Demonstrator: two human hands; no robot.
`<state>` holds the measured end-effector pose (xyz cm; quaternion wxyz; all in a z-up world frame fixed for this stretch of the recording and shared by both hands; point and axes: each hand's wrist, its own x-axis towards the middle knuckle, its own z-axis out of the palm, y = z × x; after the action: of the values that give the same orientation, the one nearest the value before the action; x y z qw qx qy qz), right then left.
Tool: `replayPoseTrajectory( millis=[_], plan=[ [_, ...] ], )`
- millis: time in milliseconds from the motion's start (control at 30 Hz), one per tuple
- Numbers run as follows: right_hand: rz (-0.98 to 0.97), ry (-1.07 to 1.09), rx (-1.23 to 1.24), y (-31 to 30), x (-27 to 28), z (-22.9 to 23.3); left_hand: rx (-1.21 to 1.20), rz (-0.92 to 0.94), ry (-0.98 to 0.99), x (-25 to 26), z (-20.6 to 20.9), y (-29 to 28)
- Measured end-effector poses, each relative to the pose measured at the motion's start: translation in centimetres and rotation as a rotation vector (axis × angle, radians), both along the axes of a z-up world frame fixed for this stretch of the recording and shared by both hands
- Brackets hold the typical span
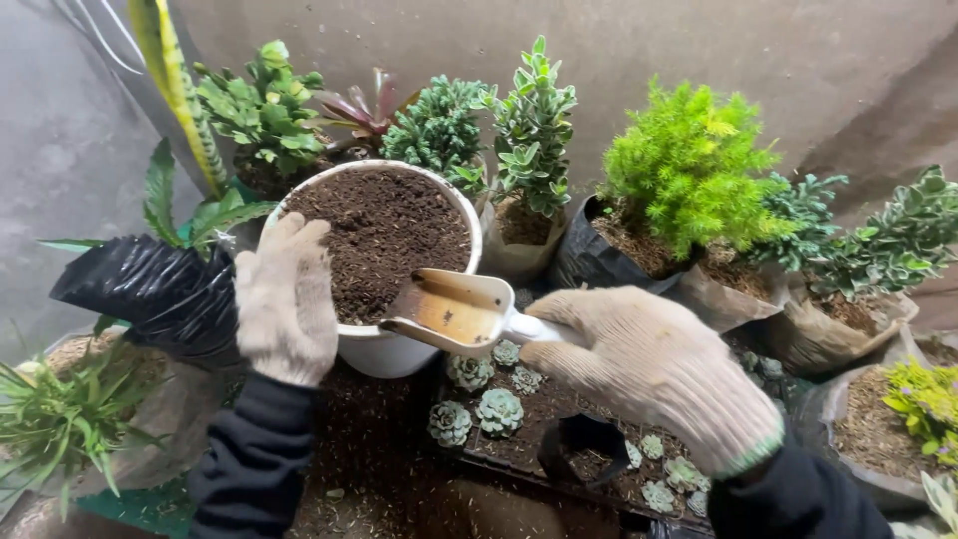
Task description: Potting small succulent cuttings into plastic nursery bags using soil and a hand scoop.
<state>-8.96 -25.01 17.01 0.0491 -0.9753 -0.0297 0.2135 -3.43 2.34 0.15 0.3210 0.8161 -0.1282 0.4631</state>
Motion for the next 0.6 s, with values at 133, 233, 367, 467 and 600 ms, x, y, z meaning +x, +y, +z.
replayPoseTrajectory(
  millis=[133, 233, 367, 467, 600],
  plan=[
    [0.071, 0.007, -0.004, 3.0, 1.6, 0.8, 0.216, 0.121, 0.592, 2.6, -1.4, 0.3],
    [0.047, 0.002, -0.020, 4.1, 2.6, -0.4, 0.486, 0.207, 0.264, 2.5, -2.5, 0.7],
    [-0.114, 0.017, 0.313, 5.1, 2.4, -0.6, 0.684, 0.323, 0.694, 2.2, 1.1, -0.9],
    [-0.150, -0.007, 0.380, 5.6, 1.8, -1.1, 0.737, 0.257, 0.682, 2.6, 1.1, -1.4],
    [-0.164, -0.030, 0.421, 5.9, 1.8, -2.5, 0.765, 0.129, 0.634, 1.8, 1.7, -2.3]
  ],
)
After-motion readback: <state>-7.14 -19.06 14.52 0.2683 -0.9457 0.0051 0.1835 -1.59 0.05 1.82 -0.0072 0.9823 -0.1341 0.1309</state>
